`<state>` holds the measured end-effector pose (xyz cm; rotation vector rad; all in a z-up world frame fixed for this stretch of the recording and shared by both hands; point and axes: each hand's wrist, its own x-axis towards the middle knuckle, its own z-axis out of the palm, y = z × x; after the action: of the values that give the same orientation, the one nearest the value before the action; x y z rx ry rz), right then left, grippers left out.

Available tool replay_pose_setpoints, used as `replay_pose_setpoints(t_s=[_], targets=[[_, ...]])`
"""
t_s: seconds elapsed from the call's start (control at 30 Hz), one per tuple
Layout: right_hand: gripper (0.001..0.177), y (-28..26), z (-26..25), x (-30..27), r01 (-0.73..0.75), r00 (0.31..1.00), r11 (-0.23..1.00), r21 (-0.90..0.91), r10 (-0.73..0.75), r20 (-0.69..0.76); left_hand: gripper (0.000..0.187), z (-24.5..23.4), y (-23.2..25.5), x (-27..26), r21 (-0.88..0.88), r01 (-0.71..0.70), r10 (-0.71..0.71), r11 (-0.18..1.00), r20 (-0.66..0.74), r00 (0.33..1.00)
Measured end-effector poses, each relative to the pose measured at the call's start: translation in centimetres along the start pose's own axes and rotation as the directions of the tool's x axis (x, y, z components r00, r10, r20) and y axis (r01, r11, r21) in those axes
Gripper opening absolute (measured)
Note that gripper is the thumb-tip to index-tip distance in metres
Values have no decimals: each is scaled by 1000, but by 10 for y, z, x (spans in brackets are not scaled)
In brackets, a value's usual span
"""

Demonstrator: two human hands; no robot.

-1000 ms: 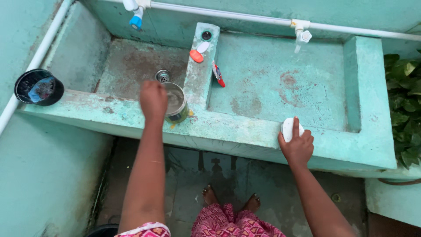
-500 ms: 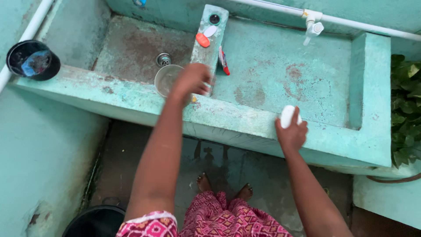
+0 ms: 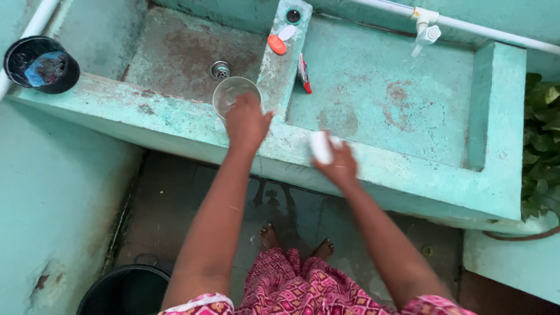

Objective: The person wipes the edges and interior of a stone washbasin with a small white sponge, then uses a plastic container to pour water and rinse the surfaces.

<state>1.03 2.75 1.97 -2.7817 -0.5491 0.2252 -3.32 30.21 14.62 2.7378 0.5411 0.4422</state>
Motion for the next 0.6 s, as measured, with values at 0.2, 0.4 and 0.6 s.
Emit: replay_pose_setpoints(t_s=[0.2, 0.4, 0.6], targets=[[102, 127, -57, -21, -625, 778, 780, -28, 620, -99, 20, 40, -34, -3, 205, -60, 18, 977, 198, 980], [117, 63, 22, 32, -503, 850, 862, -61, 481, -215, 15, 67, -44, 19, 241, -69, 1, 968, 270, 963], [99, -125, 45, 39, -114, 992, 993, -21, 113, -57, 20, 40, -37, 24, 174, -45, -29, 984, 404, 914]])
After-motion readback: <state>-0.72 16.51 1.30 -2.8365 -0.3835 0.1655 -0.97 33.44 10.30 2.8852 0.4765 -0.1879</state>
